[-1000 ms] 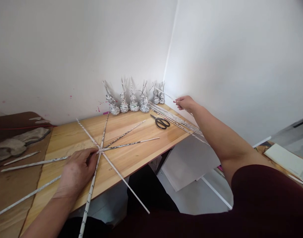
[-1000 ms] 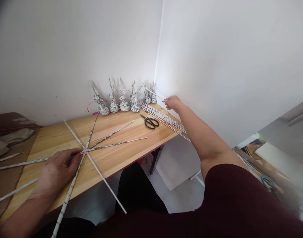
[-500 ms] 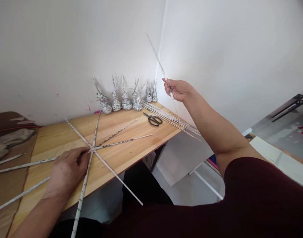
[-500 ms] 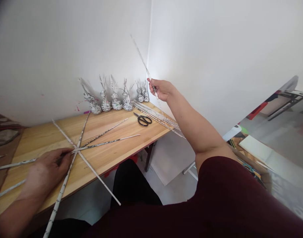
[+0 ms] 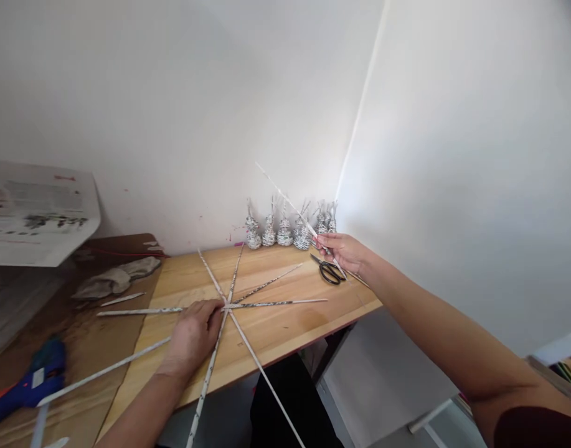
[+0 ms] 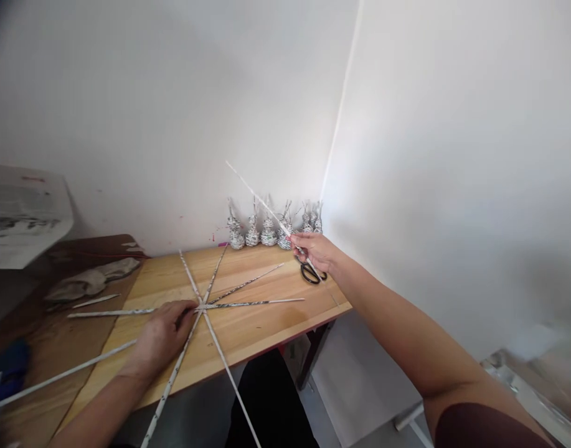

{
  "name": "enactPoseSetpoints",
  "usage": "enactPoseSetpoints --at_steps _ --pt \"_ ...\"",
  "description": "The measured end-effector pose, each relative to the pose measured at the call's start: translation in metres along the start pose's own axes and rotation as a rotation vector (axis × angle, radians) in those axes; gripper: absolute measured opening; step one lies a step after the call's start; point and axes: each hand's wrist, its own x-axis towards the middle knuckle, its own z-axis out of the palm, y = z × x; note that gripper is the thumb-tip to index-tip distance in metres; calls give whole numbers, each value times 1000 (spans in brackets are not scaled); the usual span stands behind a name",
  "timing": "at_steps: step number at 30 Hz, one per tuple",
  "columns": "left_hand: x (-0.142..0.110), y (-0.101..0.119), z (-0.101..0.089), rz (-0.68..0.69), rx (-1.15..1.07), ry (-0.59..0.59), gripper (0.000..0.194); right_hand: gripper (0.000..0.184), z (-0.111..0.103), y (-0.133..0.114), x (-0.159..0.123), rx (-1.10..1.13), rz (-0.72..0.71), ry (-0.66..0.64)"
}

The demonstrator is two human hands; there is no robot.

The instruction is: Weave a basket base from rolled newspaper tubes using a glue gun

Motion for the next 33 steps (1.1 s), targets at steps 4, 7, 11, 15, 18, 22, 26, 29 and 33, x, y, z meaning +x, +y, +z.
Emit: enactPoseSetpoints --at_steps 4,7,11,15,18,22,26,29,33 --pt "-1 3 -2 -24 0 -12 19 34 9 17 -3 -67 38 -47" --pt "0 8 -6 -45 -8 -4 19 38 16 28 -8 -155 89 -10" --pt "2 12 -11 -109 7 14 21 36 19 41 -15 -321 93 -8" --pt "3 11 -13 -165 40 40 21 35 19 50 -20 -449 118 -37" --pt "3 11 -12 -166 57 36 19 34 22 57 -23 -503 150 -63" --pt "3 12 -12 -115 27 33 20 30 27 69 -22 -585 155 -60" --pt "3 13 -12 -77 3 -6 22 28 29 77 -20 -804 98 -52" --pt "3 13 -12 -72 8 -58 22 24 30 79 -21 -1030 -14 -78" --pt "3 13 -11 -68 4 -93 22 21 29 82 -19 -1233 -113 -95"
